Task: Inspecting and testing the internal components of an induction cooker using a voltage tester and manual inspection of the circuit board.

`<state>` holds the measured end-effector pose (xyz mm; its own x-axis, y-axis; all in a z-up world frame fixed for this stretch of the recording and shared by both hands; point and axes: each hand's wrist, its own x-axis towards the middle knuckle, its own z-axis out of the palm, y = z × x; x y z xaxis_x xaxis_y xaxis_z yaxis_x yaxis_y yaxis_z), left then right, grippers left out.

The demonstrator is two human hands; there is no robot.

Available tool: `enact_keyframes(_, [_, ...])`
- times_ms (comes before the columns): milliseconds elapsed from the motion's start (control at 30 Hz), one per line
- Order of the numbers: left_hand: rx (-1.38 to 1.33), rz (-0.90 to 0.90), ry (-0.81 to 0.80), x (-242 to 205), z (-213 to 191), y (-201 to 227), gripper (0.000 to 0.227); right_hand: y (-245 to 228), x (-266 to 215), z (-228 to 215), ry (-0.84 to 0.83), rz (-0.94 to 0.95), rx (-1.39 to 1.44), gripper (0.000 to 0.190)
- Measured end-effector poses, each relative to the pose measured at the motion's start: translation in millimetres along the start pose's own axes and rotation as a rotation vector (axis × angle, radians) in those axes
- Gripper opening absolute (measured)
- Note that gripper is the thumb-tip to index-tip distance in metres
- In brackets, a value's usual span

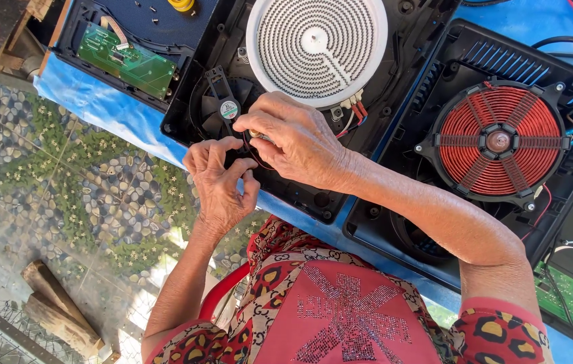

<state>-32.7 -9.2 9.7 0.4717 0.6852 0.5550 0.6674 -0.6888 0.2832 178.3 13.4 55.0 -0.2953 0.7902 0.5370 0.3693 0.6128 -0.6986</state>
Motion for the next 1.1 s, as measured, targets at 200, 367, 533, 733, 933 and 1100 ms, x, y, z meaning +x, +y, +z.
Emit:
enact_keyframes(200, [0.083,-0.048,-0.088,2,0,5,0.013,0,0,-6,-0.01,-0.012,-0.006,0.03])
enact_keyframes(367, [0.123,-0.086,-0.129,1,7,6,0.012,-2,2,-6,0.006,-0.027,0.049,0.036])
enact_keyframes(533, [0.161,-0.096,-0.138,-4,14,-2,0.013,-3,0,-1,0.014,-0.05,-0.011,0.037])
enact_keyframes(733, [0.192,0.003,-0.127,1,26,-16,0.012,20,-20,27,0.192,-0.057,-0.094,0.026])
enact_keyframes(933, [0.277,0.036,-0.1,12,22,-18,0.017,7,-17,22,0.214,-0.161,-0.212,0.025])
enact_keyframes(1100, [0.3,-0.011,-0.116,11,20,-20,0.024,4,-21,18,0.103,-0.098,-0.227,0.03])
